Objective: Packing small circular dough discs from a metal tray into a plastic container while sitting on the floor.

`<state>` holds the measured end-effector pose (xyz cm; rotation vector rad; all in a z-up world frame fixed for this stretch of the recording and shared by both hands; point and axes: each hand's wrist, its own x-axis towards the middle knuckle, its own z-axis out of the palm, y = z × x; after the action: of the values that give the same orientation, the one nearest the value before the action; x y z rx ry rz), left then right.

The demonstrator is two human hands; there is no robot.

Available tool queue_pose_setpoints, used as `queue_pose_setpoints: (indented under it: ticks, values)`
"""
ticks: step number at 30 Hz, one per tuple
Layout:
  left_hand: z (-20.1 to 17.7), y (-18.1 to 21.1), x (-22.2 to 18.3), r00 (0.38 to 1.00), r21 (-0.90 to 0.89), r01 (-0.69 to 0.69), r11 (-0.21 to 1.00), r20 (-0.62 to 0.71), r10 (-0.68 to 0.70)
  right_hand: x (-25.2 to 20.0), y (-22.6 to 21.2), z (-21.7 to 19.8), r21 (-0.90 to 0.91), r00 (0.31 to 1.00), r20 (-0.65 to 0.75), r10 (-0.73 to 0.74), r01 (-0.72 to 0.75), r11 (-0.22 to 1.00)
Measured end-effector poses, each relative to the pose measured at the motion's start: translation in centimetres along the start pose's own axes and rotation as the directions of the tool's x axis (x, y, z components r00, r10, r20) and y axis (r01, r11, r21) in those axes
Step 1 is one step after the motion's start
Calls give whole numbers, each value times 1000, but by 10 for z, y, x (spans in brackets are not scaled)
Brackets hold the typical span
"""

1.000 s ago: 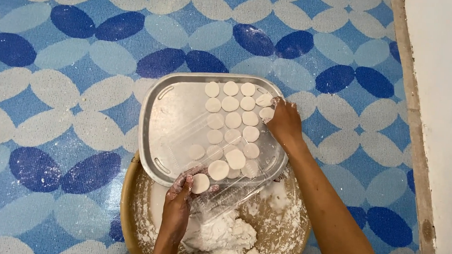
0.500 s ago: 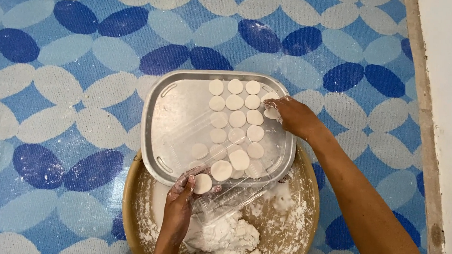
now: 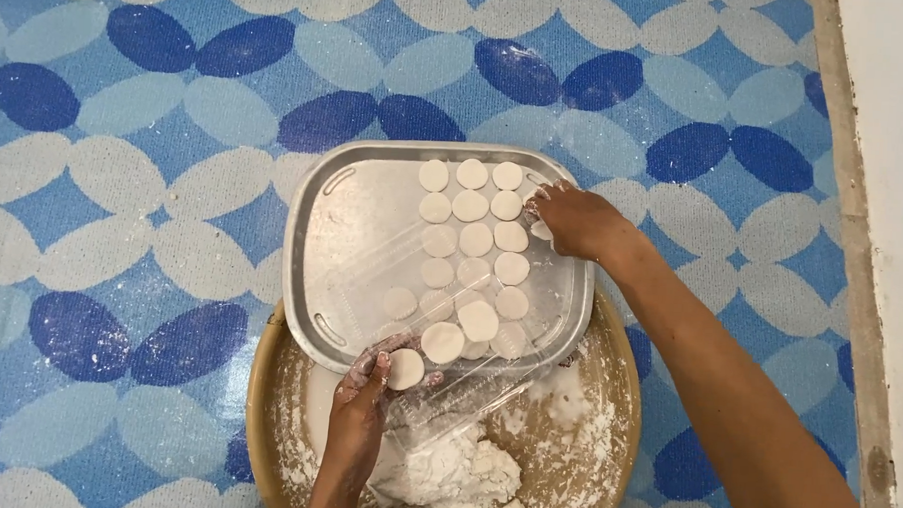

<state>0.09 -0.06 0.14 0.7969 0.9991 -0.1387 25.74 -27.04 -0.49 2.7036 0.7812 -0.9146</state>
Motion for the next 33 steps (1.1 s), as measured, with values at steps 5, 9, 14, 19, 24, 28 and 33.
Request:
queue_pose_setpoints:
  ticks: [5, 9, 14, 19, 24, 28, 33]
  values:
    - [0, 2, -1, 1000, 53, 2, 999, -13, -1, 7, -3, 0, -77, 1000, 10, -7, 8, 997]
    - [5, 6, -7, 999, 44, 23, 999, -31, -22, 3, -4, 1, -131, 997, -51, -64, 57, 990]
    - [2, 3, -4, 1000, 44, -2, 999, -1, 2, -17, 5, 19, 81, 987, -159, 19, -6, 997]
    - [4, 4, -8, 1000, 66, 15, 998, -21, -13, -51, -23, 18, 611, 921, -259, 292, -78, 788]
    - [3, 6, -9, 1000, 158, 23, 987, -18, -20, -64, -73, -1, 902, 789, -136, 599, -150, 404]
    - [6, 10, -12, 998, 112, 44, 993, -55, -38, -32, -61, 30, 798, 748, -175, 641, -273, 537]
    - [0, 2, -2, 998, 48, 56, 997, -14, -55, -26, -46, 15, 782, 789, -158, 593, -267, 563]
